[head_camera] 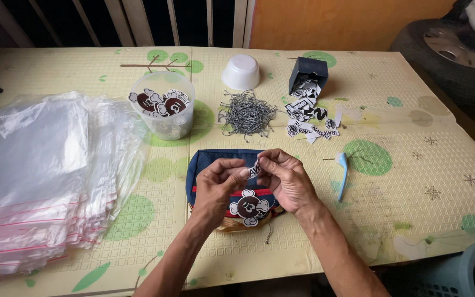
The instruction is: The person attaches a chain and a cartoon character charm to a small blue bag, then places the bag into a clear plastic zip-top bag and seals it. The workspace contains stacks of plastic bags, a container of charms, chains, and stickers.
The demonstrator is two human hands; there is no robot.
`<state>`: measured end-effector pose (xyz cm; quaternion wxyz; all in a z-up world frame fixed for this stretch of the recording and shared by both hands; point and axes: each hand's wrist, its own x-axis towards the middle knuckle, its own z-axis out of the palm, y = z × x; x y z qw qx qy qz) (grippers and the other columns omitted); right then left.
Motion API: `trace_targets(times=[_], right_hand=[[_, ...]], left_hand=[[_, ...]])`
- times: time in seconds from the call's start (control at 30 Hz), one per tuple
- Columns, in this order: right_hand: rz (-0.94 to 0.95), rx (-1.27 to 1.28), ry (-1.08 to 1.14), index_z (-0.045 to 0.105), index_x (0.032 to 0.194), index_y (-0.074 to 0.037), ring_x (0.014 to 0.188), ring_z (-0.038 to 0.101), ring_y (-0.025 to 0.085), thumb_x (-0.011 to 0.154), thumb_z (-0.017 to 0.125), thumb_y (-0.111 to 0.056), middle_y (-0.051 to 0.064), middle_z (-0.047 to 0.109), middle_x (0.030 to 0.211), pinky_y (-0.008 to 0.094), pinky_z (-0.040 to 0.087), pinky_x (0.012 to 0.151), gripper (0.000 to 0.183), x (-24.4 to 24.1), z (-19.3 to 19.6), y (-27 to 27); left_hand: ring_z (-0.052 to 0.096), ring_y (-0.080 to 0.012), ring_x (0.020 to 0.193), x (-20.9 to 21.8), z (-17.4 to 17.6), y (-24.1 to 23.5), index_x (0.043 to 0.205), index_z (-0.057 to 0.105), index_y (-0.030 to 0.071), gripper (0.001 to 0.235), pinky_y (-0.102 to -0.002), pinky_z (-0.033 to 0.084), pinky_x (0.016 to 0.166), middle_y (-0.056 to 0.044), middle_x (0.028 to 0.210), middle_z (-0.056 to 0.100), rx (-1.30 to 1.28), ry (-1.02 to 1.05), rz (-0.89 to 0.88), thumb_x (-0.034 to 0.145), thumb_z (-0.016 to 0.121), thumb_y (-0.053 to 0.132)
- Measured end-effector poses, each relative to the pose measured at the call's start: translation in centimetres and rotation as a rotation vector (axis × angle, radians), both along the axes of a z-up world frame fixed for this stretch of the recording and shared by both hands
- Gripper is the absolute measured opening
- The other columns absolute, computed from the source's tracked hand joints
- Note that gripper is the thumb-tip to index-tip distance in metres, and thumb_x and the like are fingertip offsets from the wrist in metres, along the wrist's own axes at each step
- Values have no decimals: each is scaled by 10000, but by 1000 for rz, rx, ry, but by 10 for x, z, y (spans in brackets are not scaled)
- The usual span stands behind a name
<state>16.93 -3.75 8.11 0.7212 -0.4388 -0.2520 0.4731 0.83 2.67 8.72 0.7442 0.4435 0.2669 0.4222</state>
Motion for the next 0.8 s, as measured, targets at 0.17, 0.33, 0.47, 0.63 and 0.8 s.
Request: trace_targets(times=[0.17, 0.33, 0.47, 0.63, 0.8], right_hand=[[34, -32, -89, 706, 1067, 24, 676, 733, 183, 953, 684, -75, 113, 716, 795, 306, 653, 587, 153, -18, 15, -6], [39, 86, -228, 690, 1248, 52, 724, 729, 201, 983, 645, -85, 133, 706, 819, 399, 682, 694, 302, -25, 8, -11], [12, 149, -559, 611, 1350, 33, 737, 695, 153, 963, 638, 7, 106, 616, 835, 356, 661, 699, 389, -24, 15, -17], [175, 147, -702, 468, 1446, -1, 694, 682, 141, 931, 660, 33, 129, 604, 844, 317, 636, 651, 551, -18, 17, -18], [225, 173, -504, 515, 1347, 40, 710, 722, 179, 875, 739, 29, 181, 693, 884, 312, 648, 638, 523, -23, 4, -16]], left_hand=[[747, -185, 688, -10, -5, -7, 1161, 670, -85, 407, -289, 651, 642, -188, 824, 758, 145, -51, -91, 798, 842, -25], [744, -218, 718, -13, -8, -13, 1330, 526, -26, 555, -325, 665, 670, -156, 852, 654, 309, -64, 21, 845, 795, -12], [739, -233, 737, -25, 12, -17, 1305, 621, 46, 439, -361, 628, 668, -142, 826, 712, 464, 150, 2, 902, 767, 142], [677, -137, 723, -22, 6, 1, 1201, 663, -7, 394, -246, 561, 639, -122, 800, 741, 232, 127, 21, 902, 787, 219], [707, -179, 615, -19, -14, 11, 1100, 640, -100, 286, -256, 621, 564, -172, 781, 725, -63, -15, 95, 877, 760, 33]])
